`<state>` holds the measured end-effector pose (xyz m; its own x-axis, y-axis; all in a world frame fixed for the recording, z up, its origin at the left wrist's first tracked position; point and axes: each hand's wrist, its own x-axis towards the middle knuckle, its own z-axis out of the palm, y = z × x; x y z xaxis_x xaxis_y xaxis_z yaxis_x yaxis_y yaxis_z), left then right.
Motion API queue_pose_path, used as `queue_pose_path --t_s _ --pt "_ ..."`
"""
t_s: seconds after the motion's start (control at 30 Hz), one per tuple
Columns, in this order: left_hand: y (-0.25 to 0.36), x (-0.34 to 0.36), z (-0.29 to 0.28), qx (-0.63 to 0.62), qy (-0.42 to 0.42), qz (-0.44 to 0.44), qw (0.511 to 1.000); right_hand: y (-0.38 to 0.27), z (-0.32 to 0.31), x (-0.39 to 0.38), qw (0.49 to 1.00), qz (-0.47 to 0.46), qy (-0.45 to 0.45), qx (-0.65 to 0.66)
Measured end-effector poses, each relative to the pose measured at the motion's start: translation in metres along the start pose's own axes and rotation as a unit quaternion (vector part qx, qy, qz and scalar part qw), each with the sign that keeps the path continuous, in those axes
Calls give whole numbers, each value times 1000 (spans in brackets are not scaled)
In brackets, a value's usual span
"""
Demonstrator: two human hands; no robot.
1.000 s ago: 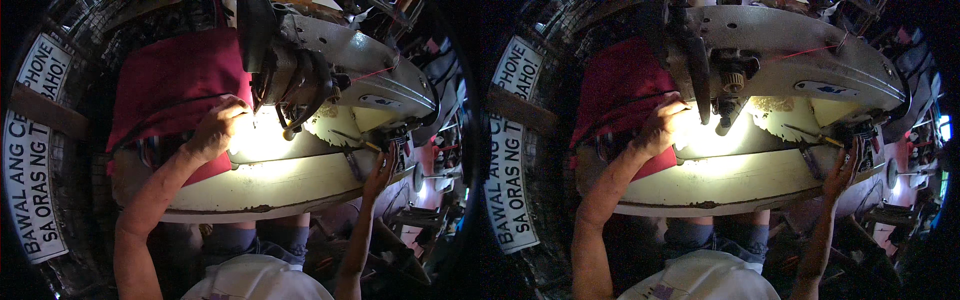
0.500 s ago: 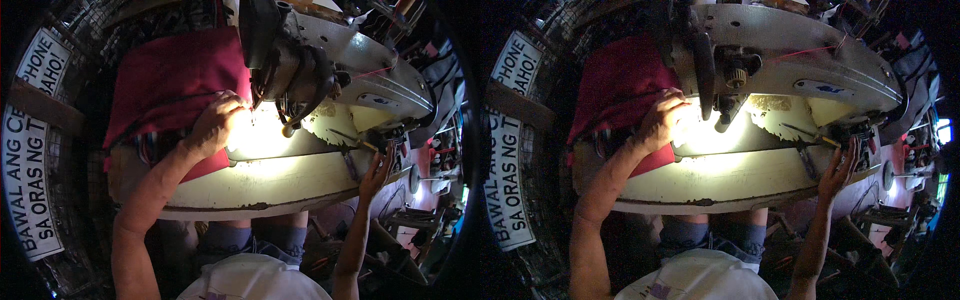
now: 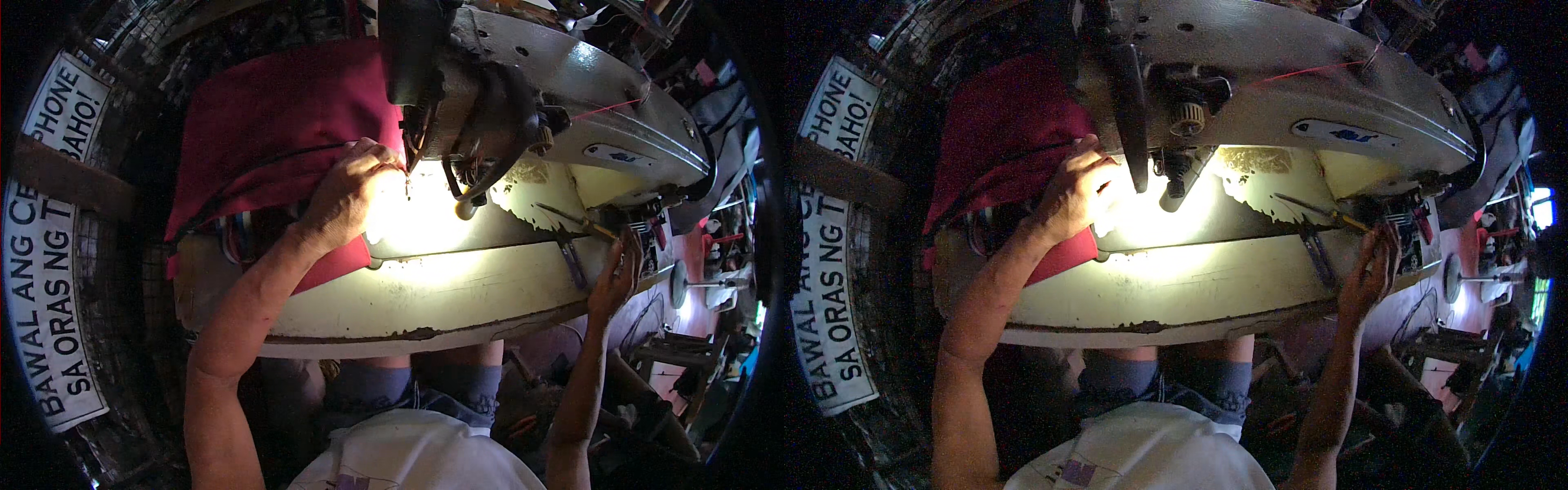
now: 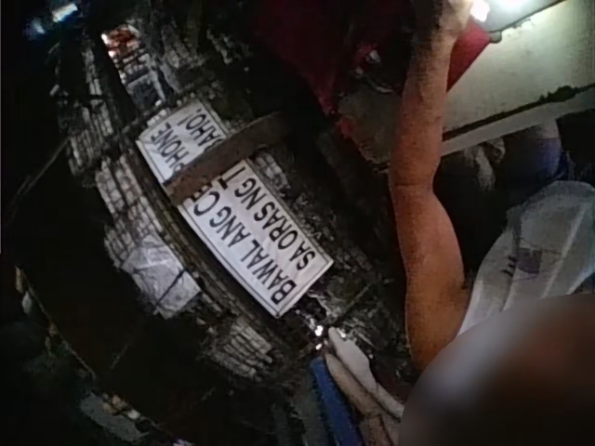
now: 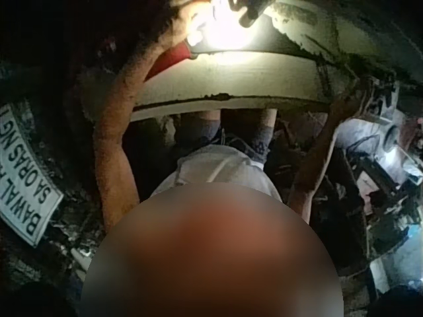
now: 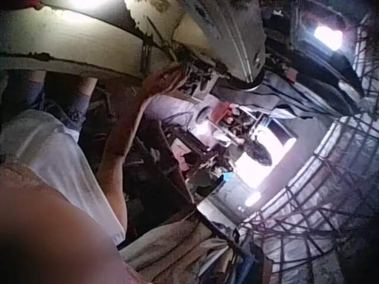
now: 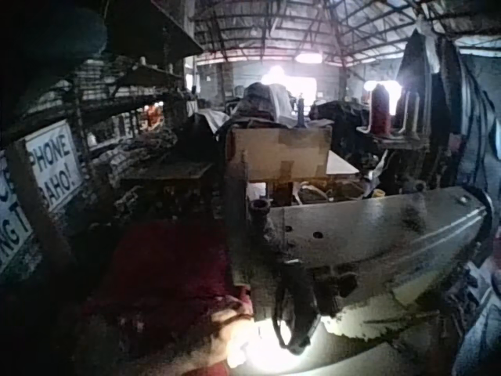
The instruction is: Sewing a piece of leather using an industrial sewing machine.
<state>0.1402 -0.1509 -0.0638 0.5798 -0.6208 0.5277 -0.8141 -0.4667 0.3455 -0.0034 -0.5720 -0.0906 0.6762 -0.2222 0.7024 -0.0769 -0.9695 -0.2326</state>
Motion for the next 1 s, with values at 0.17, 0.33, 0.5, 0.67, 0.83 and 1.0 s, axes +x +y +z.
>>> queue_pose_path --t_s 0.17,0.33,0.5,0.67,0.83,1.0 --pt "-1 0 1 22 11 3 1000 3 2 -1 999 45 -12 12" --pt "1 -3 2 -10 9 -8 1000 5 2 -1 1000 12 -5 -5" --pt "8 -5 2 -27 30 29 999 3 3 -3 1000 14 -3 1" --pt "19 -10 0 -17 23 30 999 -3 0 -1 999 35 11 37" --pt "21 -13 -1 -32 8 26 999 -5 -1 0 999 10 8 -30" --pt "20 -14 1 -31 14 20 999 30 -9 23 992 80 70 68"
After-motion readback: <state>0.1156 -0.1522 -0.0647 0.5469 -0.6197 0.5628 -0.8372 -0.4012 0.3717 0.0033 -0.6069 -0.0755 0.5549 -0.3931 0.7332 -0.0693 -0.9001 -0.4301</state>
